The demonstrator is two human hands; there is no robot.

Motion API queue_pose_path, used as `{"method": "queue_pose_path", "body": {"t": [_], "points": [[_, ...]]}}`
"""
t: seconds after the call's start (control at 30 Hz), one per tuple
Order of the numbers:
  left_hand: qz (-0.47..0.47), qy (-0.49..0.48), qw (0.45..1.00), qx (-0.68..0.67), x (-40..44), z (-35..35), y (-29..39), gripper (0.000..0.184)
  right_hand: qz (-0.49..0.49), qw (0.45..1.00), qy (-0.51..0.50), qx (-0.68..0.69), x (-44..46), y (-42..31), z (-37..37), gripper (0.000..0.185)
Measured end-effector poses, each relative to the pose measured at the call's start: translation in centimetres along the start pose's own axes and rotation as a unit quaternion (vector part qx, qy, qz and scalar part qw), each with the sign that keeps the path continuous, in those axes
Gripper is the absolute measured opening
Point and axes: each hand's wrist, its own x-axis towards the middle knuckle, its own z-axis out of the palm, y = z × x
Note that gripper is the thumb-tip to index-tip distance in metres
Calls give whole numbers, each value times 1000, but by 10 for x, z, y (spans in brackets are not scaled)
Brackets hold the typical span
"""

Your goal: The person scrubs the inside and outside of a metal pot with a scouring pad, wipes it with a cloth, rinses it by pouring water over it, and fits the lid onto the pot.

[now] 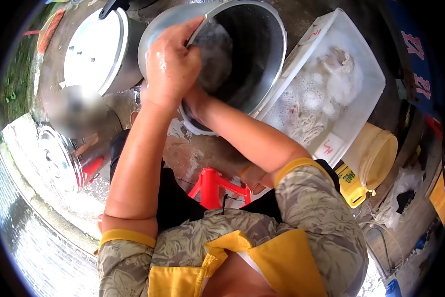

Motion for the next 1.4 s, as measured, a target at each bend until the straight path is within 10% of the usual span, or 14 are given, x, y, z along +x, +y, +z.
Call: {"method": "queue_pose_path", "body": {"t": [0.07, 0.17, 0.23, 0.27, 0.37, 0.43, 0.57, 0.67, 0.8, 0.97, 1.1, 1.23, 1.3, 1.4], "points": [[-3, -11, 1000, -24, 0, -1, -5, 48, 21, 986, 53, 159, 2, -38, 26, 40], [-21, -9, 1000, 2, -3, -7, -6, 48, -12, 979, 4, -205, -12, 1, -4, 45], [-39, -20, 999, -23, -5, -13, -9, 47, 88, 780, -133, -606, -12, 50, -98, 51], [-58, -27, 997, -48, -4, -15, -11, 46, 177, 591, -135, -775, -7, 11, -117, 49], [-39, -33, 998, -45, -7, -12, -9, 46, -48, 301, -139, -942, 44, -31, -180, 44], [-41, -29, 998, -42, -9, -14, -12, 47, -111, 256, -105, -954, 91, -45, -183, 43], [-132, -21, 989, -66, -2, -17, -7, 47, -169, 286, -36, -943, 121, 16, -189, 40], [-151, -33, 986, -61, -1, -17, -9, 47, -64, 452, 115, -882, 105, 92, -159, 39], [-147, -21, 987, -66, 0, -17, -12, 48, -35, 645, -46, -762, 125, 89, -47, 43], [-198, 28, 971, -128, 1, -19, -17, 46, -114, 563, -30, -818, 244, 8, -18, 50], [-189, 14, 977, -99, -3, -22, -16, 46, -233, 642, 76, -726, 176, -14, -101, 50], [-186, -17, 978, -87, 0, -24, -15, 48, -323, 438, -4, -839, 165, 34, -199, 54], [-195, -25, 977, -83, 1, -25, -15, 48, -164, 412, 118, -889, 114, 58, -170, 52], [-181, -13, 979, -96, 0, -21, -18, 48, -47, 617, 29, -785, 91, 88, -104, 49]]}}
